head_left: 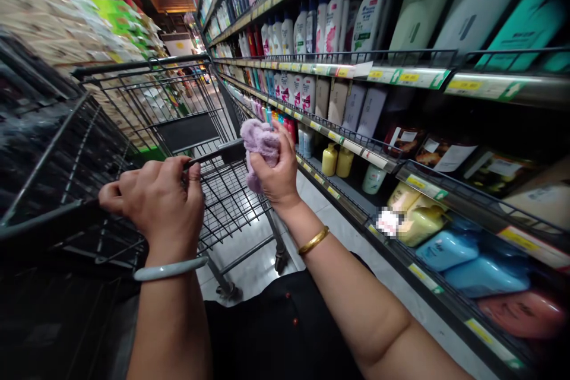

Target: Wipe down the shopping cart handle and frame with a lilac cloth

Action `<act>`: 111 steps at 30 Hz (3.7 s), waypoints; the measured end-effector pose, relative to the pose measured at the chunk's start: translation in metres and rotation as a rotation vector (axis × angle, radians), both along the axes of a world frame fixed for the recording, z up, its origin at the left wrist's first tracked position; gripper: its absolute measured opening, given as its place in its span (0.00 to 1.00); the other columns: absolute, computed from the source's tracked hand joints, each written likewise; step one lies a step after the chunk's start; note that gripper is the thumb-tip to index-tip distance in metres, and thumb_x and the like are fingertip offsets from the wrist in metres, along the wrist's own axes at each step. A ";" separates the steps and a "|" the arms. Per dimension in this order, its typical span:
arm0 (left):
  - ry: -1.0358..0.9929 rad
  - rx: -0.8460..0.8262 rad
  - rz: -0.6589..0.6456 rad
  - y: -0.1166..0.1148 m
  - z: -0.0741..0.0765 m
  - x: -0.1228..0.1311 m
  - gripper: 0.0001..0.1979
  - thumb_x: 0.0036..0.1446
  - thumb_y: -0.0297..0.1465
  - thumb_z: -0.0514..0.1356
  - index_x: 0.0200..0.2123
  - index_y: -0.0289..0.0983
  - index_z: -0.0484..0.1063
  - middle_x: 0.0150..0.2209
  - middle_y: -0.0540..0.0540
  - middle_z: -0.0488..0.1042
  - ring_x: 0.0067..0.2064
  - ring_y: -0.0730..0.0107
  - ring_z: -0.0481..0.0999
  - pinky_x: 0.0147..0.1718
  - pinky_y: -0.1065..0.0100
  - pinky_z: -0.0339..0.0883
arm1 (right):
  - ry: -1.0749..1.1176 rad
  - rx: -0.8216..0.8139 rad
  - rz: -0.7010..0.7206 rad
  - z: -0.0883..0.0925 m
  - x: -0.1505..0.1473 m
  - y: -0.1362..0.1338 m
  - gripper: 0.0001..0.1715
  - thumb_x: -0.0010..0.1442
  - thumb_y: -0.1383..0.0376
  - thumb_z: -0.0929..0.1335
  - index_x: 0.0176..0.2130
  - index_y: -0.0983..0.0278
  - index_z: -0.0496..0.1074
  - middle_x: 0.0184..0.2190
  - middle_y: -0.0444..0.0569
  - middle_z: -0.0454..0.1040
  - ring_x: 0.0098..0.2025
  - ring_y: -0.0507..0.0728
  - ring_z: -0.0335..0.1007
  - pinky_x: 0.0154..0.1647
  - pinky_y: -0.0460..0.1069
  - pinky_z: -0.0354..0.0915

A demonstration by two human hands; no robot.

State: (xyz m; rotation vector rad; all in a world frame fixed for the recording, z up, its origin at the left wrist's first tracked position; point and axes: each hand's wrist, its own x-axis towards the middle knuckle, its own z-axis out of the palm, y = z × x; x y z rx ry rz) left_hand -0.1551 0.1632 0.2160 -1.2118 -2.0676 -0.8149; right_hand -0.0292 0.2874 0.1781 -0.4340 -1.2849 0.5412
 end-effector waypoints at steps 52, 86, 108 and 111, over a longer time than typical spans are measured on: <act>0.020 -0.035 -0.029 0.001 0.000 0.016 0.26 0.69 0.50 0.46 0.53 0.45 0.76 0.47 0.39 0.77 0.56 0.43 0.68 0.59 0.36 0.52 | -0.371 0.171 -0.021 -0.023 0.018 0.000 0.15 0.62 0.66 0.70 0.49 0.57 0.72 0.47 0.48 0.80 0.50 0.59 0.75 0.57 0.56 0.71; 0.030 -0.005 -0.028 0.002 -0.006 0.010 0.23 0.69 0.49 0.49 0.54 0.47 0.75 0.49 0.40 0.76 0.58 0.44 0.67 0.61 0.38 0.50 | -0.563 0.117 -0.041 -0.049 0.013 -0.005 0.16 0.60 0.70 0.73 0.48 0.59 0.76 0.45 0.50 0.79 0.50 0.60 0.72 0.56 0.55 0.68; -0.015 0.066 -0.063 0.004 -0.005 0.009 0.23 0.68 0.52 0.51 0.50 0.46 0.78 0.47 0.39 0.78 0.57 0.44 0.68 0.61 0.36 0.49 | -0.578 0.061 -0.043 -0.047 0.027 0.008 0.13 0.60 0.70 0.71 0.46 0.61 0.78 0.44 0.51 0.79 0.49 0.60 0.71 0.56 0.55 0.66; -0.015 0.078 -0.081 0.005 -0.007 0.009 0.21 0.69 0.51 0.51 0.50 0.47 0.77 0.47 0.41 0.77 0.56 0.45 0.68 0.60 0.38 0.48 | -0.573 0.035 -0.058 -0.049 0.028 0.008 0.14 0.59 0.71 0.71 0.46 0.62 0.78 0.44 0.52 0.78 0.49 0.61 0.71 0.56 0.55 0.66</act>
